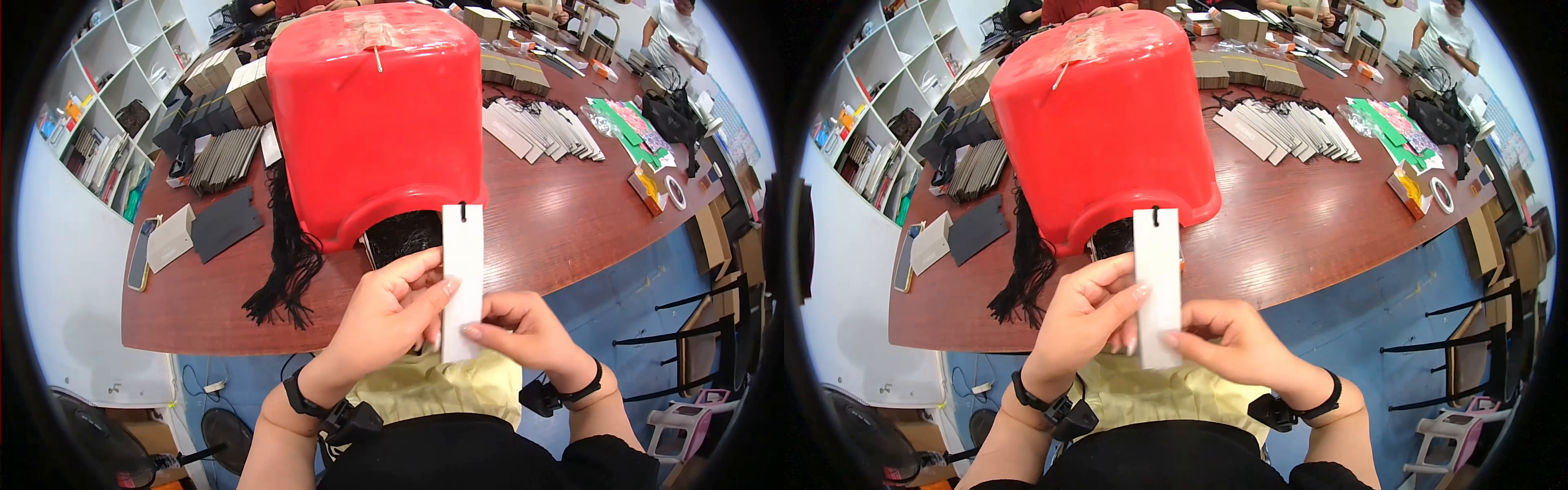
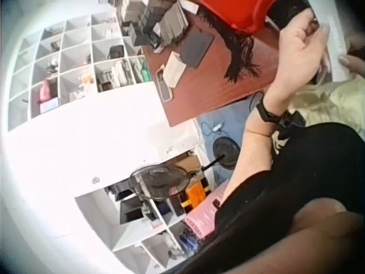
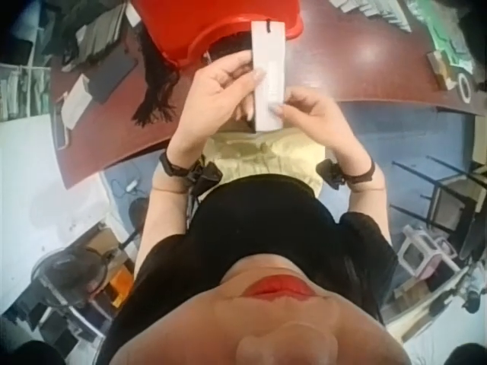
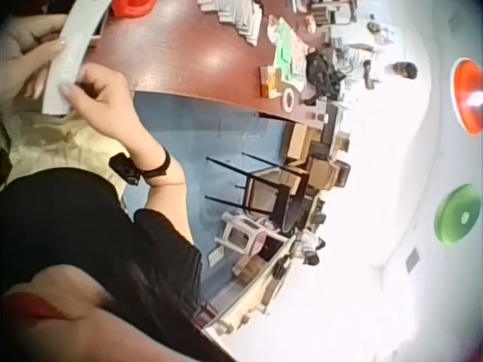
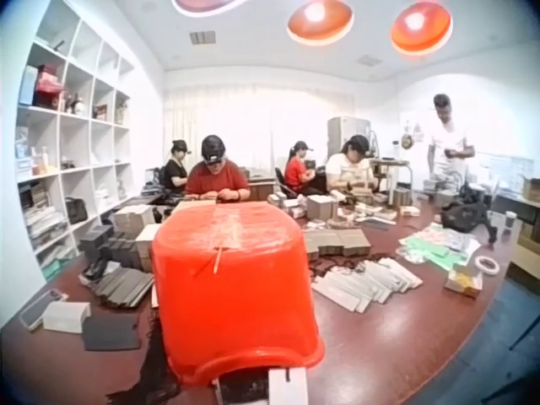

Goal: The person threads a black cord through the holes of two different tags and fastens the ends together by hand. After repeating this, they place the finished tags onto a metal hook on a red container and sort through a stack of new tags.

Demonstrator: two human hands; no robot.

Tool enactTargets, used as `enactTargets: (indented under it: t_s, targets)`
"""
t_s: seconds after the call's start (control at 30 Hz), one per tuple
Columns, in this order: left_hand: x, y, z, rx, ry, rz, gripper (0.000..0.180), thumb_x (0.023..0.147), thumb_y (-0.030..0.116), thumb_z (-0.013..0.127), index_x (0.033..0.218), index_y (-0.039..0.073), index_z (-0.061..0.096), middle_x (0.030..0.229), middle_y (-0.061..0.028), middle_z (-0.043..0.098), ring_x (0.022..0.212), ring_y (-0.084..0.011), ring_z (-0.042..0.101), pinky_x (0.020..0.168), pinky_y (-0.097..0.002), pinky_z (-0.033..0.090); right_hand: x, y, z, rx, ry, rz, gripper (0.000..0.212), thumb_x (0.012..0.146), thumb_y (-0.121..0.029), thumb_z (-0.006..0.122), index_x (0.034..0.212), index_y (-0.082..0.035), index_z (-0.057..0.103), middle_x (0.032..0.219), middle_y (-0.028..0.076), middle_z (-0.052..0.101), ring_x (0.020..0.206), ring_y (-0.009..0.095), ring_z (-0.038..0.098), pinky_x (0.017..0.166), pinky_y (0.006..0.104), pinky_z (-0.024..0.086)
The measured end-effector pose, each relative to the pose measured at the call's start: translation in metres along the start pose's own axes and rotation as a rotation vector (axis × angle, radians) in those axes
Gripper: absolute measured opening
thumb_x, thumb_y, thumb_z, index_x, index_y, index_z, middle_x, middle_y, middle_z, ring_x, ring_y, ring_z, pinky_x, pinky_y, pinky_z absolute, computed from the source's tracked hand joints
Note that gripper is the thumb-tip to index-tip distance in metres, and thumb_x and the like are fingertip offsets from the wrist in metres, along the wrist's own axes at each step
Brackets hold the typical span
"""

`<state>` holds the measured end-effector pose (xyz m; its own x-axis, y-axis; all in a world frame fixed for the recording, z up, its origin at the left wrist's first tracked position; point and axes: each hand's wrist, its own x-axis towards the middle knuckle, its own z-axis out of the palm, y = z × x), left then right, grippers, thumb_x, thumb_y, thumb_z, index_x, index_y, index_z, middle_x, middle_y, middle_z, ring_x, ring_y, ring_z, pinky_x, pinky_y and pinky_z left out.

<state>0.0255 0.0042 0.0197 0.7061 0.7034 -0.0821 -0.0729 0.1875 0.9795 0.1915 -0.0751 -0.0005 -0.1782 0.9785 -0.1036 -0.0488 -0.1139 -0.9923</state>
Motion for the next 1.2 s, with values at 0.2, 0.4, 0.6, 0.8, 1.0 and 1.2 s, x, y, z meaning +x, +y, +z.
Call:
enactTargets:
  t_s: [0.2, 0.4, 0.6, 0.8, 1.0, 1.2]
  targets:
    - [-0.004, -0.012, -0.006, 0.01, 0.063, 0.076, 0.032, 0.083, 0.005, 0.047, 0.115, 0.001, 0.045, 0.094, -0.0081, 0.059, 0.054, -0.0045, 0.05, 0.047, -0.016, 0.038, 0.019, -0.031, -0.073, -0.235, 0.614, -0.302, 0.017, 0.083, -0.015, 0.051, 0.083, 0.001, 0.057, 0.069, 0.001, 0.057, 0.058, 0.006, 0.052, 0.052, 0.0199, 0.042]
    - [-0.026, -0.021, -0.027, 0.054, 0.097, 0.051, 0.024, 0.083, 0.006, 0.052, 0.106, 0.001, 0.053, 0.085, -0.0048, 0.062, 0.061, -0.0025, 0.049, 0.053, -0.0166, 0.041, 0.118, -0.048, -0.182, -0.949, 0.527, -0.182, 0.022, 0.082, -0.02, 0.053, 0.076, 0.001, 0.052, 0.057, 0.004, 0.051, 0.047, 0.01, 0.051, 0.044, 0.0252, 0.04]
    - [-0.05, -0.024, -0.059, 0.091, 0.255, 0.046, 0.021, 0.083, 0.007, 0.053, 0.102, 0.0, 0.054, 0.089, -0.004, 0.058, 0.067, -0.0056, 0.052, 0.055, -0.0181, 0.043, 0.163, 0.009, -0.231, -1.428, 0.55, 0.011, 0.028, 0.071, -0.023, 0.057, 0.063, 0.003, 0.058, 0.061, 0.02, 0.058, 0.063, 0.032, 0.059, 0.06, 0.0412, 0.045]
    - [-0.069, -0.002, -0.156, 0.868, 0.763, 0.231, 0.024, 0.074, 0.011, 0.061, 0.096, 0.001, 0.057, 0.087, -0.0071, 0.057, 0.066, -0.0131, 0.055, 0.06, -0.0238, 0.046, 0.154, 0.007, -0.218, -1.775, 0.596, 0.028, 0.032, 0.07, -0.03, 0.063, 0.08, -0.002, 0.051, 0.075, 0.017, 0.057, 0.074, 0.033, 0.054, 0.063, 0.041, 0.042]
    - [-0.054, 0.001, -0.258, 1.711, 0.554, 0.269, 0.046, 0.064, 0.016, 0.07, 0.105, 0.004, 0.051, 0.104, -0.0122, 0.049, 0.094, -0.0269, 0.048, 0.079, -0.0325, 0.041, 0.141, 0.002, -0.202, -1.761, 0.694, -0.288, 0.031, 0.074, -0.029, 0.061, 0.086, -0.004, 0.048, 0.076, 0.013, 0.057, 0.072, 0.031, 0.056, 0.061, 0.04, 0.042]
    - [-0.034, 0.007, -0.268, 1.663, 0.484, -0.027, 0.04, 0.061, 0.018, 0.072, 0.093, 0.005, 0.051, 0.098, -0.009, 0.049, 0.099, -0.0284, 0.044, 0.082, -0.0385, 0.037, 0.106, -0.024, -0.155, -1.677, 0.711, -0.176, 0.022, 0.077, -0.024, 0.058, 0.085, -0.005, 0.051, 0.074, 0.01, 0.057, 0.064, 0.023, 0.054, 0.057, 0.0319, 0.042]
